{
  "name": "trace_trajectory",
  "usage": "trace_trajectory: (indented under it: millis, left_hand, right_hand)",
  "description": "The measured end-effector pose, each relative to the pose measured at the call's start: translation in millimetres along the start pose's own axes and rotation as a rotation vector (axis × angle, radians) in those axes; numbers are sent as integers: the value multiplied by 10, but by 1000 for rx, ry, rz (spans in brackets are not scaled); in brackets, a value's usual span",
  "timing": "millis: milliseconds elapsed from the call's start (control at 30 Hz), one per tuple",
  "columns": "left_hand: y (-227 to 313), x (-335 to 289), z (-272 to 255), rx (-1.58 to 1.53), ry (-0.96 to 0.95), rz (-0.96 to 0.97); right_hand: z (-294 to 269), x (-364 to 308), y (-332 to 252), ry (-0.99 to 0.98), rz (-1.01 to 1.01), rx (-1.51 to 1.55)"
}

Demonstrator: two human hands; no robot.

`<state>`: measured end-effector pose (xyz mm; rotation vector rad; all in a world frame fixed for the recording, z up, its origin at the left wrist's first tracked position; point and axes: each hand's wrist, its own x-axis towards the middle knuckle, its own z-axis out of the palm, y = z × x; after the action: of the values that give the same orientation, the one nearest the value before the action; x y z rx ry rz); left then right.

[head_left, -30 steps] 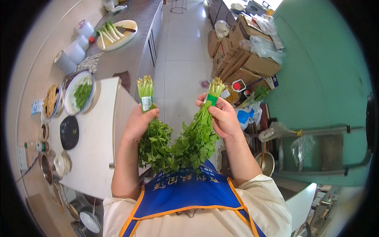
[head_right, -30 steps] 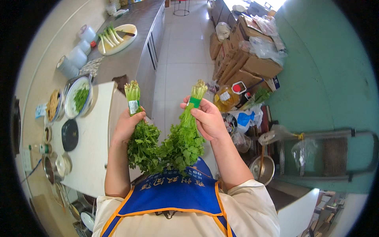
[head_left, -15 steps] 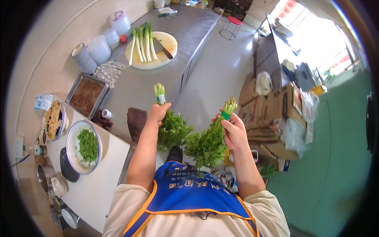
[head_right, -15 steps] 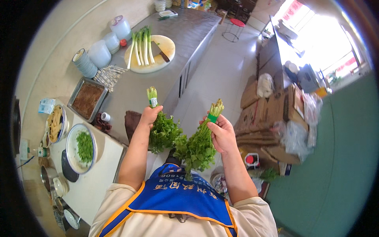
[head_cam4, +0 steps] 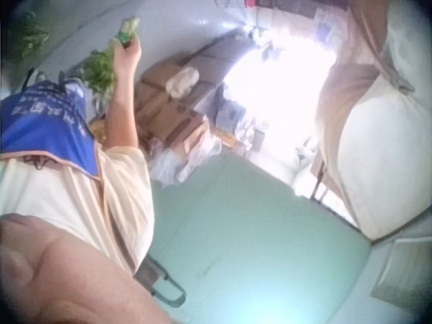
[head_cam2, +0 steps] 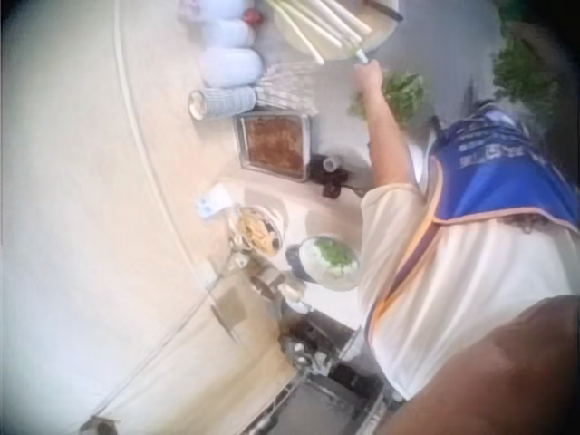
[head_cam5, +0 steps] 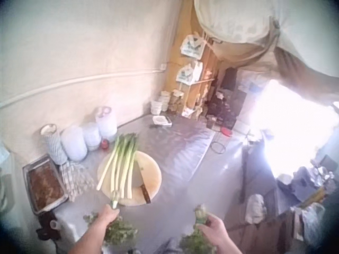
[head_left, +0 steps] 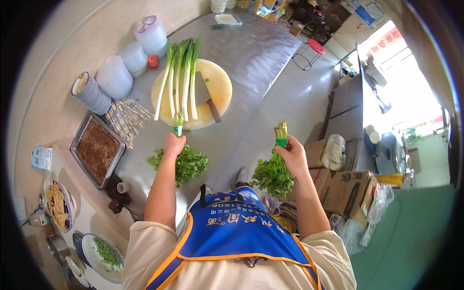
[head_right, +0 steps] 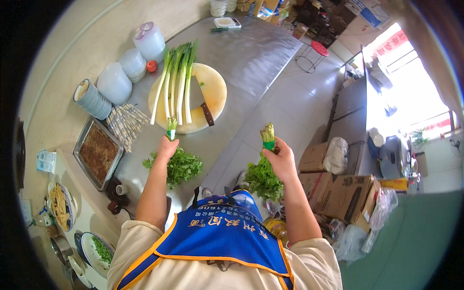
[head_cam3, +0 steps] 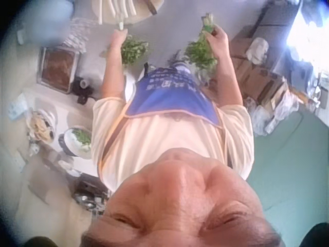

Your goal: The person trims the ends of green leafy vegetables using shears in a commercial kitchen. They hold the bunches, cut the stems, and place the trimmed pieces into a container.

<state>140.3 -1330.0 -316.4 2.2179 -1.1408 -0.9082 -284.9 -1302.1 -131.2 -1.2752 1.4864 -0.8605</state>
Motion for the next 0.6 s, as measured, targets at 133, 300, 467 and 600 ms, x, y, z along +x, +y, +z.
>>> trace_trajectory:
  millis: [133,300,467,600]
  left_hand:
    - [-21,347,-30,148,17,-83]
    - [104,274,57,145,131,-202]
    - [790,12,289,441,633,-16]
    - [1505,50,874,307,345,148]
  right_hand:
    - [23,1130,-15,-139,-170,-495]
    - [311,2427,109,-420,-482,-741]
    - [767,3473,268,-727,-881,-951]
    - [1243,3988,276,-877,-1134,-893]
